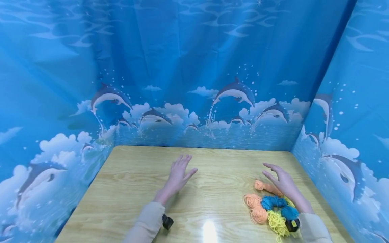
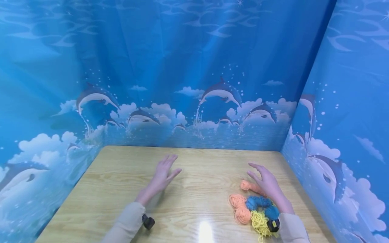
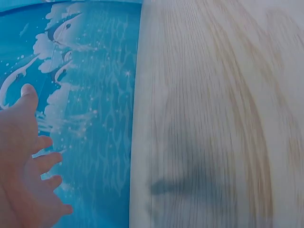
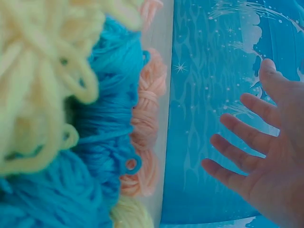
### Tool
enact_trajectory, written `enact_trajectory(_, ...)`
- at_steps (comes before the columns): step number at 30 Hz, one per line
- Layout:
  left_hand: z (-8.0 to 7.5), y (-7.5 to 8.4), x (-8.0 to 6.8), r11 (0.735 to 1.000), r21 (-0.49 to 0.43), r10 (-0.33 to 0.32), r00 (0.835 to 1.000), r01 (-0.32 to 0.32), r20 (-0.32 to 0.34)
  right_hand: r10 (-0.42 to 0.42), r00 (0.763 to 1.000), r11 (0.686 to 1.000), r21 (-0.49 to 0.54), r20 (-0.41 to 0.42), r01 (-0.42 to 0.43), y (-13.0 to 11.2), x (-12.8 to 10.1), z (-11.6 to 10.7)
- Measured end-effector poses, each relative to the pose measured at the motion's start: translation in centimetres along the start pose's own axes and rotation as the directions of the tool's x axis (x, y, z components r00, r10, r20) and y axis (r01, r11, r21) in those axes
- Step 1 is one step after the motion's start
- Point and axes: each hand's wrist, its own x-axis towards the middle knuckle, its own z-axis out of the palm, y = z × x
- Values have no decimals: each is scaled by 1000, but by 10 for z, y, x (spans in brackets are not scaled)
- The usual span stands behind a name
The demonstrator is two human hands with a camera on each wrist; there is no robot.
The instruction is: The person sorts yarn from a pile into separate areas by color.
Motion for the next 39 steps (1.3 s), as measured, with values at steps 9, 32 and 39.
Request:
enact_trajectory(9, 21, 15, 9, 995, -98, -1, 999, 5, 38, -4, 1000, 999, 52, 21, 3, 5, -4, 3)
enact_trajectory(32, 79, 69, 14, 905, -409, -46, 983, 116, 177, -22, 994, 994, 112, 103, 10, 19, -2, 2)
enact_trajectory(39, 97, 86, 11, 868, -477, -27, 973, 137, 230, -35, 987, 995, 98, 159, 20, 24, -1, 1)
